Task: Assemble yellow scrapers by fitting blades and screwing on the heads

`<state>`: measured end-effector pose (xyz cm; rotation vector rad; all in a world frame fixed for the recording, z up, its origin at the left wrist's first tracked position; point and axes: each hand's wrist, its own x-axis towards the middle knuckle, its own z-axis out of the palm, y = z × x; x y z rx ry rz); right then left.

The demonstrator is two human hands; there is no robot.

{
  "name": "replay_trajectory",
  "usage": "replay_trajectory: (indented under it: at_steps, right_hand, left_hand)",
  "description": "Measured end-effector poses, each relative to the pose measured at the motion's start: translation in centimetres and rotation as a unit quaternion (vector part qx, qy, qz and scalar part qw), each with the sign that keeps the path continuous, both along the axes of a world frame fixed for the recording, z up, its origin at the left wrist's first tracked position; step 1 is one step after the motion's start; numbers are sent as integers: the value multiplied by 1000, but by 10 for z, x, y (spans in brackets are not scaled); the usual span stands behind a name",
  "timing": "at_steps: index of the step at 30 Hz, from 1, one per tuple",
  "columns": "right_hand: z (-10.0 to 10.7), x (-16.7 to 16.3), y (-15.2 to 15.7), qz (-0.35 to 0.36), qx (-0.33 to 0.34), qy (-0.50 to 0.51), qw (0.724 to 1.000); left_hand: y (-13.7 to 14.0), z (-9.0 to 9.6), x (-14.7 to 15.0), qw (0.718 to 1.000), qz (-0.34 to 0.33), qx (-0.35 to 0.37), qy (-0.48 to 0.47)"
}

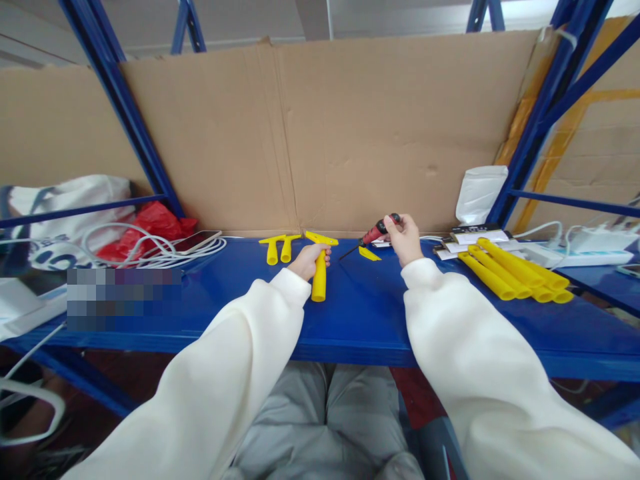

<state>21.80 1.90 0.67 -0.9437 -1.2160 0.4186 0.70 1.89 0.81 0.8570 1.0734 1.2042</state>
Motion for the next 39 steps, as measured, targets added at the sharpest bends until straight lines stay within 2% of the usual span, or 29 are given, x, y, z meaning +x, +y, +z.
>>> replay_trajectory:
  at_steps: [4, 8, 21, 39]
  right_hand:
    - [1, 12, 7, -56, 33, 30, 997]
    - [1, 16, 9, -70, 47, 41, 996]
    - [-3, 13, 13, -65, 40, 21, 997]
    - [-1, 9, 10, -53, 55, 57, 995]
  left_hand:
    - [1, -1, -2, 998, -11, -9, 65]
    - [2, -3, -3, 994, -29, -12, 109]
    - [3, -4, -1, 992, -77, -2, 101]
    - [2, -3, -1, 992, -72, 11, 101]
